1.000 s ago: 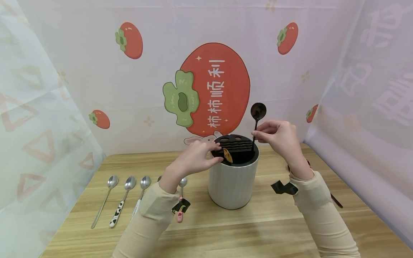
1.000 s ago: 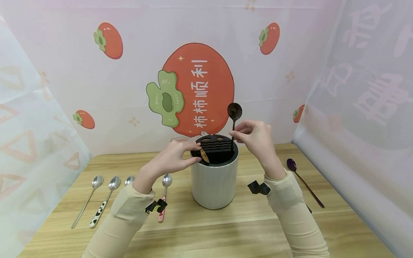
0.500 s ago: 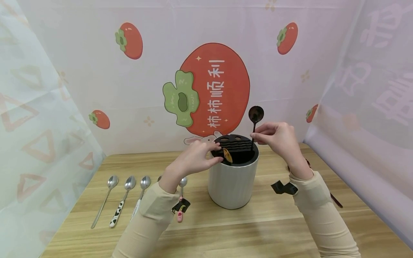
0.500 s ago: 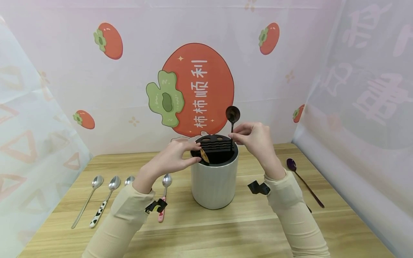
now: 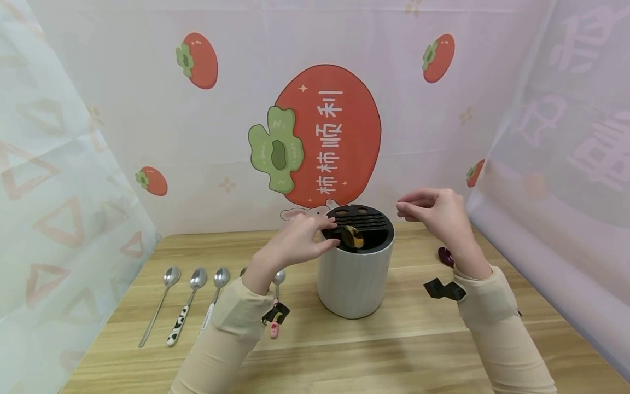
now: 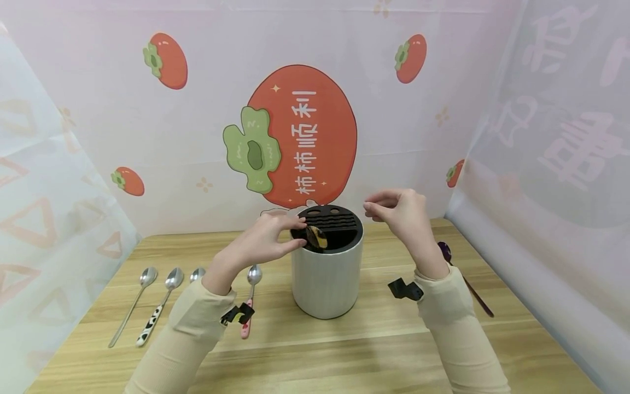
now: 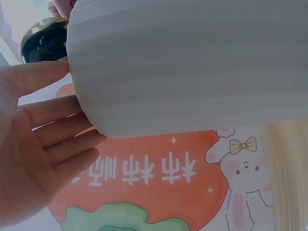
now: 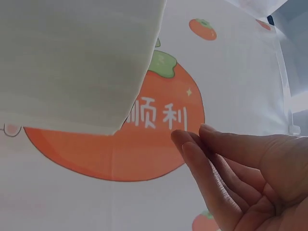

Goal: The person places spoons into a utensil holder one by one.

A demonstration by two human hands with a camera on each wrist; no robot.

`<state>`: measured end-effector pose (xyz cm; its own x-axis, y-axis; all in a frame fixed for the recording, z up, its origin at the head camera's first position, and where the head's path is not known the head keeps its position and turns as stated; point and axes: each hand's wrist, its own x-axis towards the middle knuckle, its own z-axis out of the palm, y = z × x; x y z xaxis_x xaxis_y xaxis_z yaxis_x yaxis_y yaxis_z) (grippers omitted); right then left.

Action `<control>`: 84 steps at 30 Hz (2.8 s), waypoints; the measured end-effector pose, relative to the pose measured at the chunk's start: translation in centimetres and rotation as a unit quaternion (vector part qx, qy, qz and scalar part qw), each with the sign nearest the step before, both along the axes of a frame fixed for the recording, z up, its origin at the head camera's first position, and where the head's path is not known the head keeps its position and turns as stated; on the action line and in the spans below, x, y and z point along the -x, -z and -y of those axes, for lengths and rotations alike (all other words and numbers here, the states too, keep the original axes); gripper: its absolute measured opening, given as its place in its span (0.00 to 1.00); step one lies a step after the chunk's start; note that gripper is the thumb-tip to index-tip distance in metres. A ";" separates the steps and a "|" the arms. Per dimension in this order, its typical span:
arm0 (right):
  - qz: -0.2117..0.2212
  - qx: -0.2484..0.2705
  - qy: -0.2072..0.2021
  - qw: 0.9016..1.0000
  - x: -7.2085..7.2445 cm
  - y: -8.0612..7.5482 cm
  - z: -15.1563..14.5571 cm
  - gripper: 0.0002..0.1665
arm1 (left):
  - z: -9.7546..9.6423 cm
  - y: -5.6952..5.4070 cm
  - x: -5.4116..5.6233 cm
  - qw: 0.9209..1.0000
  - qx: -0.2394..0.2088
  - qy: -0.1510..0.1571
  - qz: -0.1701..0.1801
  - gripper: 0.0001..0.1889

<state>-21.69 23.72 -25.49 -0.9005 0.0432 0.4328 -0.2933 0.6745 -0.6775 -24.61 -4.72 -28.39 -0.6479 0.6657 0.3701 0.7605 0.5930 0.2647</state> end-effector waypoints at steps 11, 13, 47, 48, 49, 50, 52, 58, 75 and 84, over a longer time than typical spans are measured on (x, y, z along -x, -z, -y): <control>0.017 -0.044 0.010 0.999 -0.4 1.2 -2.1 0.15 | 0.0 0.2 0.0 1.000 -0.018 0.008 -0.017 0.18; 0.023 -0.056 0.012 0.998 -0.4 1.4 -2.5 0.16 | 0.0 0.3 0.0 1.000 -0.018 0.008 -0.017 0.18; 0.122 -0.144 0.056 0.980 1.7 7.1 -9.2 0.25 | 0.0 0.4 0.1 1.000 -0.019 0.011 -0.020 0.19; 0.122 -0.143 0.056 0.981 1.8 7.2 -9.4 0.24 | 0.0 0.4 0.1 1.000 -0.019 0.011 -0.019 0.19; 0.125 -0.140 0.056 0.981 1.8 7.4 -9.6 0.24 | 0.0 0.4 0.1 1.000 -0.019 0.011 -0.018 0.19; 0.126 -0.139 0.056 0.981 1.9 7.5 -9.7 0.23 | 0.0 0.4 0.1 1.000 -0.019 0.011 -0.018 0.19; 0.130 -0.136 0.055 0.981 2.1 7.8 -10.1 0.23 | 0.0 0.5 0.2 1.000 -0.019 0.010 -0.018 0.19; 0.143 -0.149 0.058 0.977 2.5 8.6 -11.2 0.23 | 0.0 0.6 0.2 0.999 -0.022 0.013 -0.025 0.18; 0.130 -0.165 0.079 0.974 2.7 10.3 -13.2 0.19 | 0.0 0.5 0.1 0.999 -0.016 0.012 -0.027 0.18; 0.142 -0.156 0.076 0.975 2.6 11.2 -14.2 0.18 | 0.0 0.4 0.1 1.000 -0.013 0.006 -0.006 0.19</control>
<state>-24.33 37.91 -36.65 -0.9794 0.0918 0.1799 -0.0041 0.8816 -0.4719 -24.74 -4.70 -28.81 -0.6345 0.6641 0.3955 0.7714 0.5760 0.2703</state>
